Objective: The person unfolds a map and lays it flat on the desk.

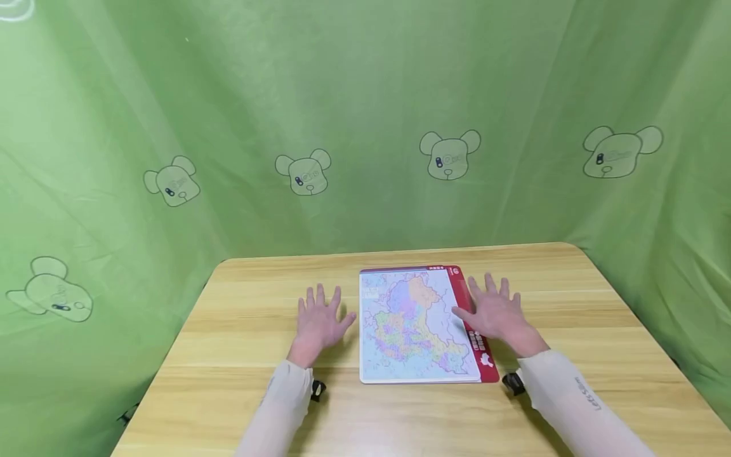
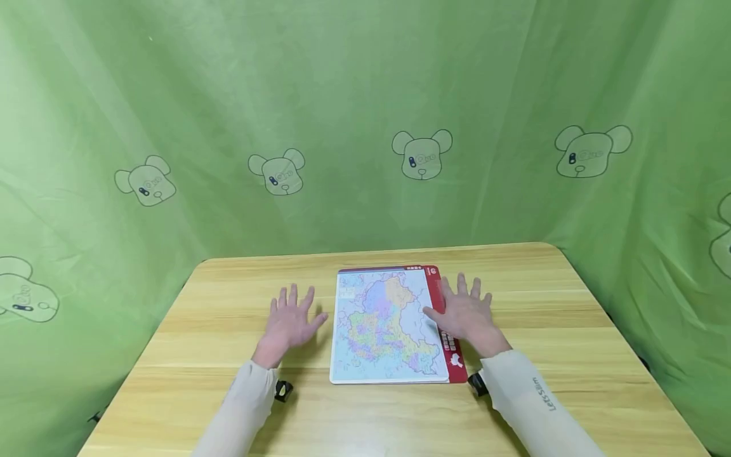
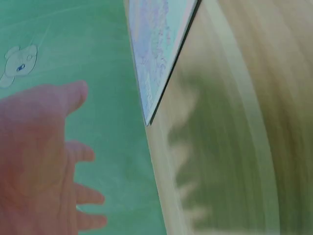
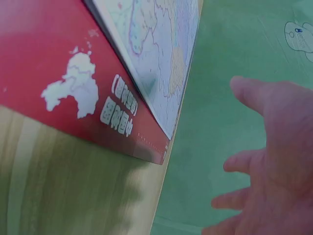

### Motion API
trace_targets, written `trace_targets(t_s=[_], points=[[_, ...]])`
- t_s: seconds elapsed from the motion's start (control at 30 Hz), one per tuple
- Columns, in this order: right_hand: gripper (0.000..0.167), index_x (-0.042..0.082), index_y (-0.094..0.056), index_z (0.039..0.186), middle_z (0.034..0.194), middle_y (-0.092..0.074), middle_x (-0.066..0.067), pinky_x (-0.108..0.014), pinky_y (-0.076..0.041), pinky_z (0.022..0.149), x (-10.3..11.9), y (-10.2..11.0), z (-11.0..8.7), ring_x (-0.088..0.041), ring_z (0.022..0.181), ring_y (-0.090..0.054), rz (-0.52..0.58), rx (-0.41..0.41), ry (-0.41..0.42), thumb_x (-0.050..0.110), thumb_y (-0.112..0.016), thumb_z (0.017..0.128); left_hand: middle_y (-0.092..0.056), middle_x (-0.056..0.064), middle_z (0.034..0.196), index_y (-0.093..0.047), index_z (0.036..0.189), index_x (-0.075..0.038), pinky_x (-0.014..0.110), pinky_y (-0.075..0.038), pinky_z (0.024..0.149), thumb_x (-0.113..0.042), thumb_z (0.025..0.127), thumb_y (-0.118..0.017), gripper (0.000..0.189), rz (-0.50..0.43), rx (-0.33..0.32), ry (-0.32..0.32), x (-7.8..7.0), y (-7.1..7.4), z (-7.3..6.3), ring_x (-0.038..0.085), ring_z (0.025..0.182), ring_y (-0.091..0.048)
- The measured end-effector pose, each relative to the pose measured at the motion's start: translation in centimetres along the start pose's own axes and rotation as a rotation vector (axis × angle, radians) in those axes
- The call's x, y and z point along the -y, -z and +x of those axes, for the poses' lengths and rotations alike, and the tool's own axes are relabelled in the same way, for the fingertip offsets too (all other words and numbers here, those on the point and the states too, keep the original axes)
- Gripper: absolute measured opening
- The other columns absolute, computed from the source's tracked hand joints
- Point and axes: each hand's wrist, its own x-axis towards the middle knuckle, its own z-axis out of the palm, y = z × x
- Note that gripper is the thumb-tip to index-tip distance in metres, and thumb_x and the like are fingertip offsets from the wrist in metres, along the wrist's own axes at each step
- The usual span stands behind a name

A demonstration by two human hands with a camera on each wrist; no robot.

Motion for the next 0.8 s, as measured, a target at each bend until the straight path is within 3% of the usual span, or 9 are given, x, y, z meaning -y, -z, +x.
trace_targets(t_s=[0.2, 0.43, 0.63, 0.8], points=[[0.08, -0.002, -0.029, 0.146, 0.148, -0.017, -0.035, -0.07, -0.017, 0.102, 0.4, -0.3, -0.5, -0.06, 0.13, -0.014, -0.003, 0.004, 0.169, 0.047, -0.058, 0.09, -0.017, 0.02, 0.153, -0.021, 0.152, -0.016, 0.054, -0.017, 0.11, -0.057, 0.096, -0.034, 0.07, 0.019, 0.045, -0.176, -0.3, -0.5, -0.4, 0.041, 0.139, -0.017], [0.072, 0.003, -0.04, 0.143, 0.15, -0.021, -0.028, -0.062, -0.025, 0.104, 0.3, -1.0, -1.7, -0.052, 0.134, -0.018, -0.057, 0.027, 0.327, 0.044, -0.062, 0.088, -0.023, 0.017, 0.153, -0.027, 0.15, -0.014, 0.051, -0.023, 0.11, -0.054, 0.097, -0.035, 0.067, 0.109, 0.056, -0.379, -1.0, -1.7, -1.1, 0.036, 0.138, -0.023], [0.067, 0.007, -0.046, 0.141, 0.149, -0.028, -0.025, -0.059, -0.027, 0.105, 0.5, -1.6, -2.7, -0.049, 0.135, -0.02, -0.111, 0.049, 0.443, 0.046, -0.062, 0.088, -0.023, 0.014, 0.154, -0.026, 0.151, -0.017, 0.049, -0.023, 0.111, -0.056, 0.097, -0.032, 0.066, 0.187, 0.063, -0.467, -1.3, -2.5, -1.5, 0.033, 0.14, -0.021], [0.066, 0.008, -0.045, 0.141, 0.148, -0.029, -0.024, -0.059, -0.026, 0.106, 1.0, -2.1, -3.4, -0.048, 0.135, -0.02, -0.114, 0.085, 0.499, 0.046, -0.06, 0.089, -0.023, 0.013, 0.154, -0.026, 0.151, -0.017, 0.048, -0.022, 0.112, -0.056, 0.097, -0.033, 0.066, 0.208, 0.082, -0.518, -1.5, -2.3, -1.8, 0.032, 0.14, -0.021]])
